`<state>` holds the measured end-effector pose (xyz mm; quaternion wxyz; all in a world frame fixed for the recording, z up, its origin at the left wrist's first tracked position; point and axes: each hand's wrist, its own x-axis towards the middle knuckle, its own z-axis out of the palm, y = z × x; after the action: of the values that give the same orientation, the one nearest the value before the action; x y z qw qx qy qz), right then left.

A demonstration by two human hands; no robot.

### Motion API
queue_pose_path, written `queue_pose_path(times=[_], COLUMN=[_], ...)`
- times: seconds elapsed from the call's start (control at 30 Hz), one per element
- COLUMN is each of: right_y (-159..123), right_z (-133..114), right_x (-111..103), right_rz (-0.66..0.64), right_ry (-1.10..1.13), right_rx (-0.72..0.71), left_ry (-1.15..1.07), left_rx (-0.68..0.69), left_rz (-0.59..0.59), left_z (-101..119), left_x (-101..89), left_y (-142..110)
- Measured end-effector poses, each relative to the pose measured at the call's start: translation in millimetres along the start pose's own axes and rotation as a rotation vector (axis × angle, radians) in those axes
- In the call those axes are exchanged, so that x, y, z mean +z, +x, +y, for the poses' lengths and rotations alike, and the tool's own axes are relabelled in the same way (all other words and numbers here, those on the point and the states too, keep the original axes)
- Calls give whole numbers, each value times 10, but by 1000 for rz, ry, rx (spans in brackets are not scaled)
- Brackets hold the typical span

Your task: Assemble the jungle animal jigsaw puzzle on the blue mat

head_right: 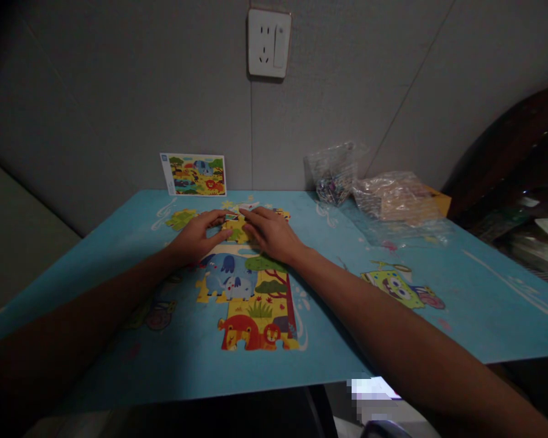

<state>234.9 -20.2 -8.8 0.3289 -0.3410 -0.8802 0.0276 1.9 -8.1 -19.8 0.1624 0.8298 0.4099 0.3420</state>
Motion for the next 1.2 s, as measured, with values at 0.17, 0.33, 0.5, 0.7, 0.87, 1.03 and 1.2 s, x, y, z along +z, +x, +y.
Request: queue_pose_path(times=[0.17,0.33,0.5,0.7,0.87,1.03,1.2], right_y=[-5,-4,-2,-5,-13,-17,-17], right_z=[-13,-15,-8,-12,-12,-28,-43], right_x=[28,31,28,23,17,4,-19], right_rz=[-34,-51,7,24,71,100,101], right_ry=[22,27,23,38,46,48,56], right_rx=[-62,-79,-49,-8,21,46,74], left_ry=[78,67,-15,0,20,66,-5], left_rx=[21,37,42,43,24,33,80], left_rz=[-34,-24,-9,-24,26,32,39], left_z=[-19,6,36,35,2,-34,-40], left_x=[3,-4,-17,-34,-76,-65,-18], left_y=[16,10,-17,-22,-7,14,3])
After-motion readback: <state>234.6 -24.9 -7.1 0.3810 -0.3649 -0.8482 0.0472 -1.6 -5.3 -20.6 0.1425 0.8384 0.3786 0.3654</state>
